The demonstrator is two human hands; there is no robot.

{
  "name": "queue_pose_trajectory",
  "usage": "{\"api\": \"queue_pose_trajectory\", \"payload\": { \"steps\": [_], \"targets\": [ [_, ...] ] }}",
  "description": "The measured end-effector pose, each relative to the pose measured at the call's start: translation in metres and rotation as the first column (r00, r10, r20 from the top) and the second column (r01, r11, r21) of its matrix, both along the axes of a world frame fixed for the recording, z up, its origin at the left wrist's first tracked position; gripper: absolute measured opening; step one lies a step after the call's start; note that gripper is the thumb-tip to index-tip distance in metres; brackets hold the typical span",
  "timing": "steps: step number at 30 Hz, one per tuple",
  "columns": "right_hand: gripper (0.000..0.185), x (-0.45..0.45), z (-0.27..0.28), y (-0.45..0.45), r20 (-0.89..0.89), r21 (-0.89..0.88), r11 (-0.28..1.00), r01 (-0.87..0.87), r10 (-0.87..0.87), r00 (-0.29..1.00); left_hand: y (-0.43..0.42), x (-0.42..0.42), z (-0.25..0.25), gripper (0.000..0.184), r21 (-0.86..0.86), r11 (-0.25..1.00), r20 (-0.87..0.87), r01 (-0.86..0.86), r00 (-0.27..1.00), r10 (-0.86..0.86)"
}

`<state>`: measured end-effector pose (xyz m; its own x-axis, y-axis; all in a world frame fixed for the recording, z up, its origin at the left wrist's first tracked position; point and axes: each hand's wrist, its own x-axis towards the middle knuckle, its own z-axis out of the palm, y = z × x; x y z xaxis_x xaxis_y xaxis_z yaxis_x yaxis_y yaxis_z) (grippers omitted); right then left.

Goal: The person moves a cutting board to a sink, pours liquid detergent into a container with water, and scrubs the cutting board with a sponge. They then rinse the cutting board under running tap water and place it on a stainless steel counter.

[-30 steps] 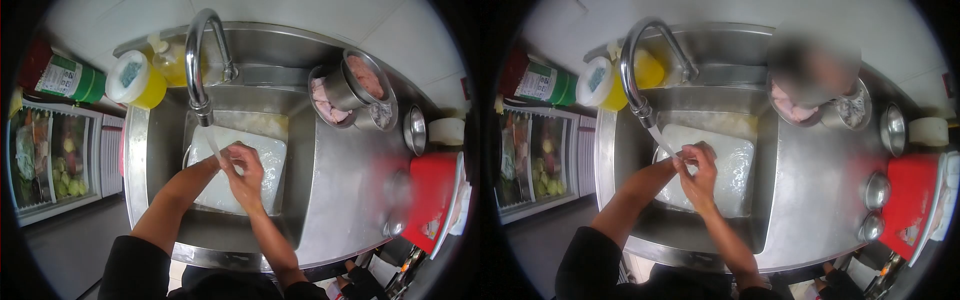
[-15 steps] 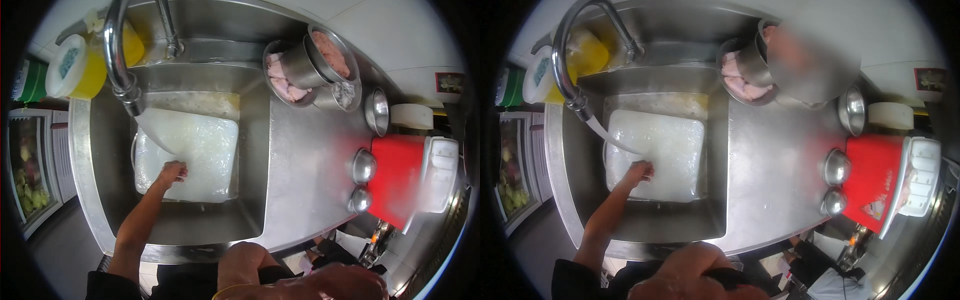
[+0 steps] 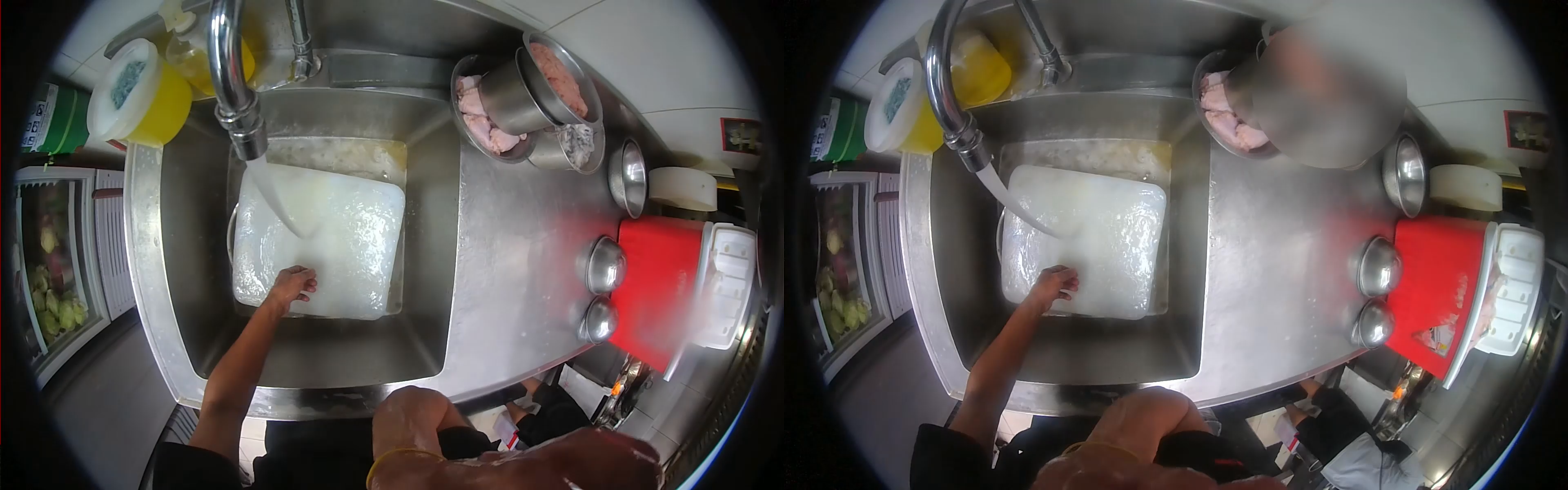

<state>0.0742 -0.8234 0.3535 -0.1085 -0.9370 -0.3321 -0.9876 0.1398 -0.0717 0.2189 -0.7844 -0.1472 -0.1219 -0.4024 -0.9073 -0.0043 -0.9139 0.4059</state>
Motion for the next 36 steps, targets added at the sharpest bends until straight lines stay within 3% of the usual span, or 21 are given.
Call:
{"api": "queue_pose_trajectory", "payload": {
  "steps": [6, 8, 10, 11, 15, 18, 20, 23, 24, 25, 26, 29, 36],
  "targets": [
    [0.035, 0.006, -0.002, 0.001, -0.067, 0.059, 0.996, -0.069, 0.073, 0.995, -0.001, 0.009, 0.004, 0.026, -0.005, 1.0, 0.003, 0.006, 1.0, -0.006],
    [0.033, 0.01, -0.007, 0.0, -0.2, 0.05, 0.997, -0.05, 0.059, 0.978, 0.0, 0.01, 0.006, 0.028, -0.017, 1.0, 0.001, 0.016, 1.0, -0.016],
    [0.033, 0.022, -0.019, -0.001, -0.448, 0.097, 0.994, 0.045, 0.003, 0.894, 0.003, 0.01, 0.004, 0.03, -0.011, 1.0, -0.003, 0.018, 1.0, -0.018],
    [0.033, 0.031, -0.032, 0.003, -0.448, 0.098, 0.994, 0.046, 0.003, 0.894, 0.004, 0.009, 0.003, 0.031, -0.008, 1.0, -0.012, 0.018, 1.0, -0.018],
    [0.034, 0.087, -0.114, 0.023, -0.839, 0.274, 0.933, 0.232, 0.114, 0.532, 0.007, 0.005, 0.001, 0.028, 0.002, 0.999, -0.015, 0.033, 0.999, -0.033],
    [0.036, 0.095, -0.143, 0.028, -0.948, 0.318, 0.856, 0.407, 0.274, 0.164, 0.006, 0.004, 0.004, 0.028, 0.015, 0.999, -0.023, 0.04, 0.999, -0.04],
    [0.037, 0.09, -0.151, 0.028, -0.914, 0.3, 0.799, 0.521, 0.397, -0.084, 0.006, 0.005, 0.003, 0.029, 0.019, 0.999, -0.035, 0.033, 0.999, -0.032],
    [0.04, 0.047, -0.133, 0.018, -0.715, 0.209, 0.72, 0.662, 0.574, -0.399, 0.006, 0.005, 0.0, 0.029, 0.016, 1.0, -0.036, 0.019, 0.999, -0.018],
    [0.04, 0.025, -0.125, 0.012, -0.427, 0.233, 0.779, 0.582, 0.62, -0.659, 0.005, 0.005, 0.002, 0.029, 0.025, 1.0, -0.043, 0.006, 0.999, -0.005],
    [0.039, 0.01, -0.119, 0.014, -0.169, 0.273, 0.84, 0.469, 0.522, -0.836, 0.005, 0.005, 0.001, 0.029, 0.019, 1.0, -0.042, 0.002, 0.999, -0.001],
    [0.038, -0.001, -0.118, 0.015, -0.038, 0.286, 0.881, 0.378, 0.404, -0.914, 0.005, 0.006, -0.001, 0.029, 0.021, 1.0, -0.036, -0.003, 0.999, 0.004],
    [0.037, -0.012, -0.12, 0.01, 0.057, 0.334, 0.91, 0.246, 0.241, -0.969, 0.006, 0.005, 0.001, 0.029, 0.011, 1.0, -0.044, -0.025, 0.999, 0.025],
    [0.032, -0.016, -0.135, -0.005, 0.021, 0.246, 0.96, 0.131, 0.129, -0.991, 0.004, 0.003, 0.002, 0.028, 0.001, 0.998, -0.066, -0.056, 0.996, 0.056]
  ]
}}
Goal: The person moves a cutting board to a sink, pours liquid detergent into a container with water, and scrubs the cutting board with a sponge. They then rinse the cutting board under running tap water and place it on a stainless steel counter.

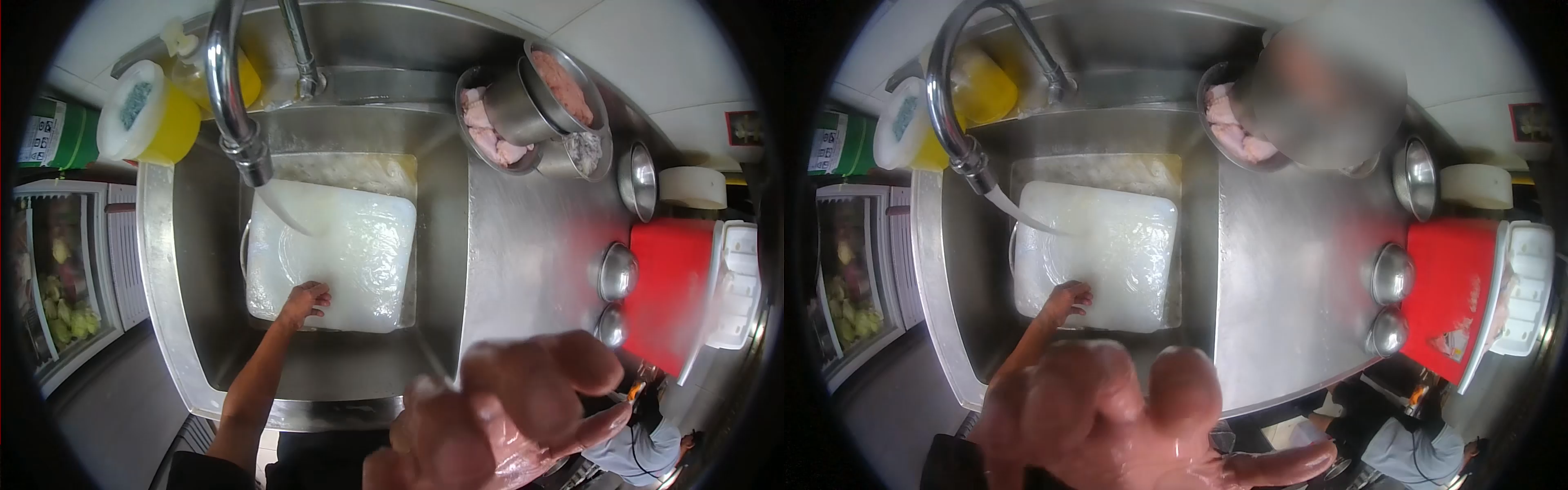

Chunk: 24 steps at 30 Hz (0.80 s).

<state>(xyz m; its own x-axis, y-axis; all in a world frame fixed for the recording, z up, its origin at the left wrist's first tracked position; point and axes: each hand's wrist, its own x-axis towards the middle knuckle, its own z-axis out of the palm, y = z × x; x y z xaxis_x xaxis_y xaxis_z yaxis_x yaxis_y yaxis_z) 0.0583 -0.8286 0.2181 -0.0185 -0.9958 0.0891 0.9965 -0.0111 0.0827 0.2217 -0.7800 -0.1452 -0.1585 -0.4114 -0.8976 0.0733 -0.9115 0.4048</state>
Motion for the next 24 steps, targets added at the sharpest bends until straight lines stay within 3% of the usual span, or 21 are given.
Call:
{"api": "queue_pose_trajectory", "payload": {
  "steps": [12, 24],
  "targets": [
    [0.026, 0.005, -0.009, -0.009, 0.084, -0.12, 0.991, -0.061, 0.071, 0.994, 0.006, -0.001, -0.001, 0.028, 0.029, 0.999, 0.004, -0.016, 1.0, 0.016],
    [0.02, 0.001, 0.002, -0.017, 0.146, -0.231, 0.973, -0.016, 0.051, 0.988, 0.01, -0.007, -0.006, 0.025, 0.023, 0.999, -0.015, -0.045, 0.999, 0.046]
  ]
}}
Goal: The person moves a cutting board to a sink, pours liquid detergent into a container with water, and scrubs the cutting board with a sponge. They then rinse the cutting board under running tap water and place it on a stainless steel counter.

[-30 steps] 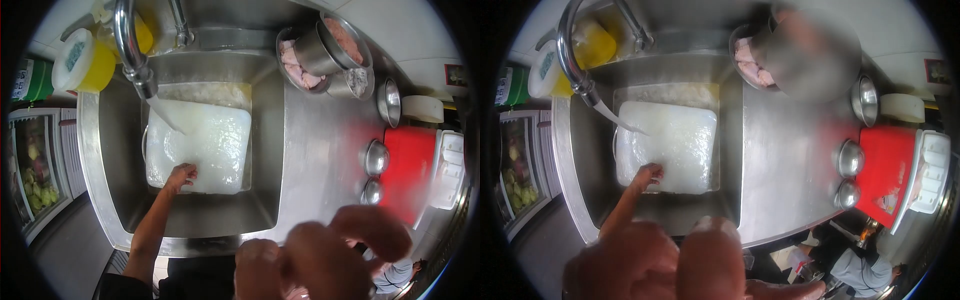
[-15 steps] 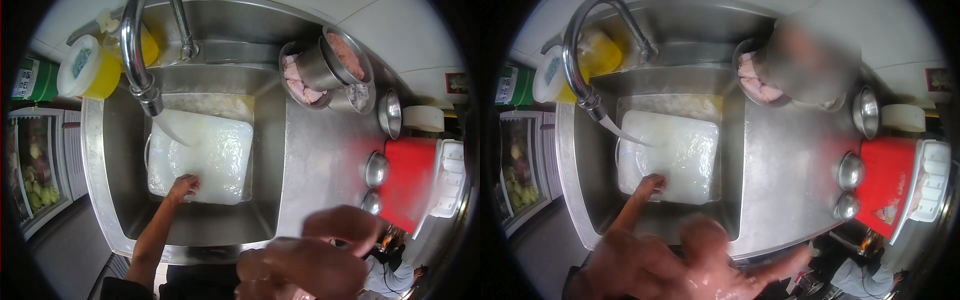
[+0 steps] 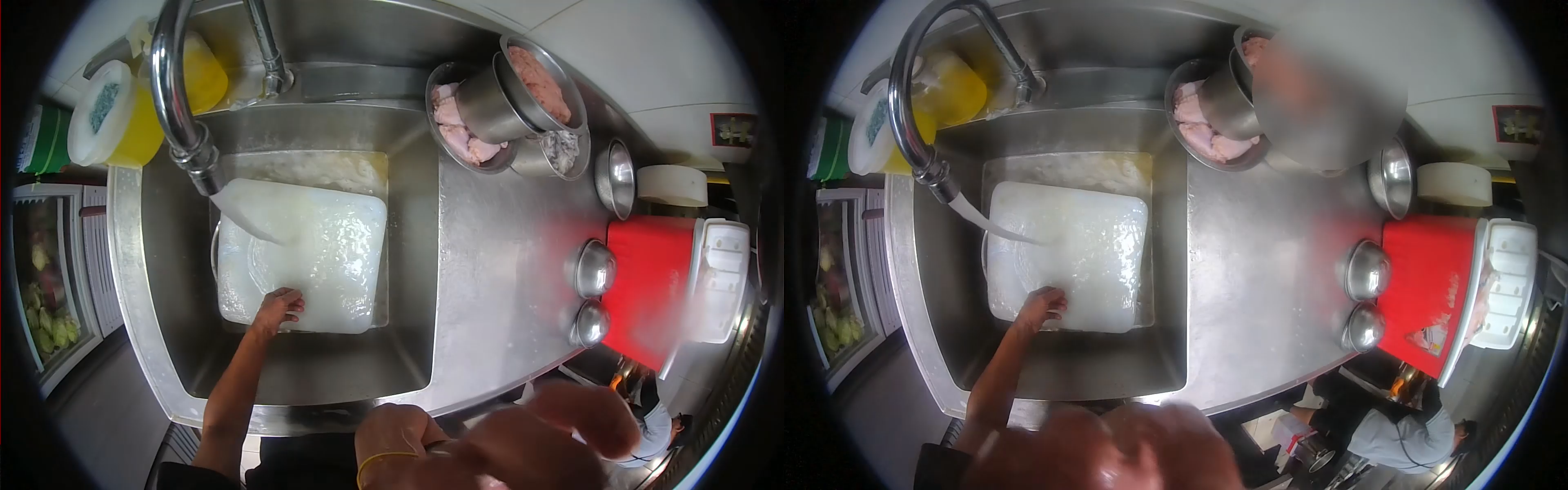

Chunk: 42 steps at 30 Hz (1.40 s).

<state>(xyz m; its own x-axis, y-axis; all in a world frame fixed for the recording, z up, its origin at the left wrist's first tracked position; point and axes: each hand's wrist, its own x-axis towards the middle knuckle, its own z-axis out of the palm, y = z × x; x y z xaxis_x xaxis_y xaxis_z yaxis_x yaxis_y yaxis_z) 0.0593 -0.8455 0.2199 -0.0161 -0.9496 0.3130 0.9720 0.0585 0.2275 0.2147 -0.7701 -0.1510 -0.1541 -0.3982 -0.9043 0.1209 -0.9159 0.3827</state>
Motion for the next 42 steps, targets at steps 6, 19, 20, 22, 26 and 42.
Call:
{"api": "queue_pose_trajectory", "payload": {
  "steps": [6, 19, 20, 22, 26, 42],
  "targets": [
    [0.064, -0.029, -0.045, 0.041, -0.146, -0.354, 0.927, 0.123, -0.185, 0.972, 0.001, 0.002, 0.004, 0.023, -0.004, 1.0, 0.032, 0.019, 0.999, -0.019],
    [0.038, 0.004, -0.005, 0.023, -0.128, 0.035, 0.974, 0.222, -0.216, 0.968, -0.004, 0.001, -0.002, 0.021, -0.016, 0.999, 0.023, 0.047, 0.999, -0.047],
    [0.044, 0.002, -0.011, 0.029, -0.114, -0.018, 0.981, 0.191, -0.192, 0.975, -0.004, 0.001, -0.002, 0.021, -0.017, 0.999, 0.024, 0.045, 0.999, -0.044],
    [0.058, -0.001, -0.026, 0.041, -0.095, -0.127, 0.984, 0.126, -0.139, 0.986, -0.008, 0.001, -0.001, 0.022, -0.033, 0.998, 0.026, 0.048, 0.999, -0.047],
    [0.039, -0.026, -0.023, 0.002, -0.199, -0.28, 0.96, -0.024, -0.034, 0.979, -0.011, 0.001, 0.001, 0.023, -0.045, 0.997, 0.021, 0.058, 0.998, -0.057],
    [0.06, 0.002, -0.021, -0.005, -0.341, 0.165, 0.971, 0.175, -0.111, 0.933, -0.034, 0.0, 0.021, 0.022, -0.042, 0.995, -0.123, -0.091, 0.989, 0.086]
  ]
}}
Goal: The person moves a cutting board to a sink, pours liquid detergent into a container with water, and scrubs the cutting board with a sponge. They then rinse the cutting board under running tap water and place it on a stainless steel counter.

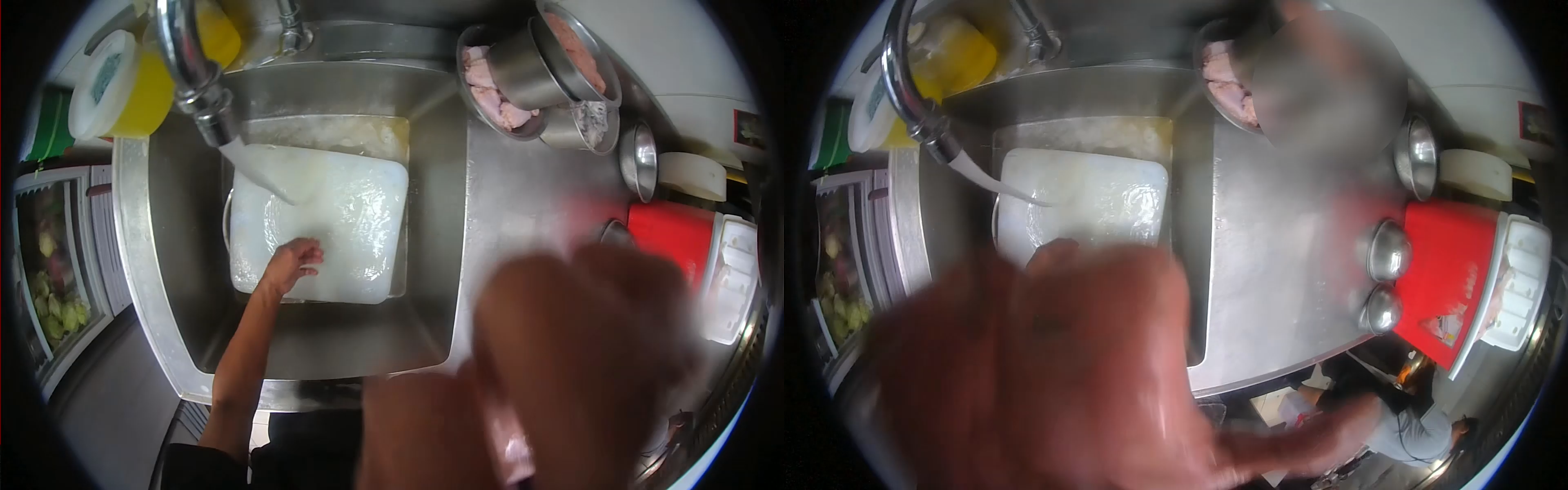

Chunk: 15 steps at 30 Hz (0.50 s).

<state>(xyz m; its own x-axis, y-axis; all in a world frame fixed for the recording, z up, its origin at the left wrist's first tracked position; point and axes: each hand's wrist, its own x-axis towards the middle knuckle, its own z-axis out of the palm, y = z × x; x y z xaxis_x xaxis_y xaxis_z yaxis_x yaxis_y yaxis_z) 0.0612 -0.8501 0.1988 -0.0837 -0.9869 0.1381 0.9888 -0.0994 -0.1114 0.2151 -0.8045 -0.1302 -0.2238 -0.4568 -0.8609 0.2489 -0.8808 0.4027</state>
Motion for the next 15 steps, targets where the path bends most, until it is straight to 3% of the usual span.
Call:
{"api": "queue_pose_trajectory", "payload": {
  "steps": [1, 3, 4, 6, 7, 8, 9, 10, 11, 15],
  "targets": [
    [0.063, 0.003, -0.013, -0.005, -0.061, 0.057, 0.997, -0.044, 0.048, 0.997, -0.008, -0.001, 0.008, 0.022, 0.0, 1.0, 0.012, -0.006, 1.0, 0.006],
    [0.066, 0.002, -0.047, -0.023, -0.345, 0.222, 0.952, -0.213, 0.281, 0.896, -0.032, -0.006, 0.031, 0.025, -0.196, 0.969, -0.08, -0.153, 0.987, 0.14],
    [0.061, 0.014, -0.085, -0.029, -0.366, 0.299, 0.917, -0.263, 0.365, 0.856, -0.043, -0.01, 0.042, 0.026, -0.285, 0.932, -0.135, -0.224, 0.972, 0.193],
    [0.04, 0.047, -0.127, -0.046, -0.427, 0.58, 0.784, -0.219, 0.522, 0.738, -0.06, -0.011, 0.055, 0.029, -0.441, 0.824, -0.258, -0.355, 0.93, 0.262],
    [0.033, 0.067, -0.147, -0.054, -0.572, 0.622, 0.783, -0.033, 0.482, 0.663, -0.07, -0.008, 0.055, 0.029, -0.454, 0.82, -0.25, -0.348, 0.933, 0.258],
    [0.027, 0.084, -0.163, -0.06, -0.697, 0.623, 0.766, 0.159, 0.451, 0.557, -0.079, -0.005, 0.054, 0.028, -0.165, 0.807, -0.743, -0.567, 0.61, 0.276],
    [0.027, 0.093, -0.181, -0.062, -0.694, 0.618, 0.771, 0.153, 0.444, 0.566, -0.085, -0.002, 0.054, 0.028, 0.197, 0.795, -0.957, -0.574, 0.062, 0.282],
    [0.019, 0.1, -0.193, -0.064, -0.767, 0.542, 0.82, 0.184, 0.394, 0.507, -0.089, -0.001, 0.069, 0.028, -0.219, 0.778, -0.512, -0.589, 0.748, 0.422],
    [0.014, 0.106, -0.205, -0.064, -0.83, 0.462, 0.862, 0.208, 0.337, 0.444, -0.091, -0.002, 0.08, 0.028, -0.23, 0.775, -0.506, -0.588, 0.753, 0.421],
    [0.02, 0.097, -0.195, -0.053, -0.857, 0.336, 0.929, 0.158, 0.232, 0.461, -0.088, -0.006, 0.116, 0.027, -0.225, 0.761, -0.435, -0.609, 0.761, 0.48]
  ]
}}
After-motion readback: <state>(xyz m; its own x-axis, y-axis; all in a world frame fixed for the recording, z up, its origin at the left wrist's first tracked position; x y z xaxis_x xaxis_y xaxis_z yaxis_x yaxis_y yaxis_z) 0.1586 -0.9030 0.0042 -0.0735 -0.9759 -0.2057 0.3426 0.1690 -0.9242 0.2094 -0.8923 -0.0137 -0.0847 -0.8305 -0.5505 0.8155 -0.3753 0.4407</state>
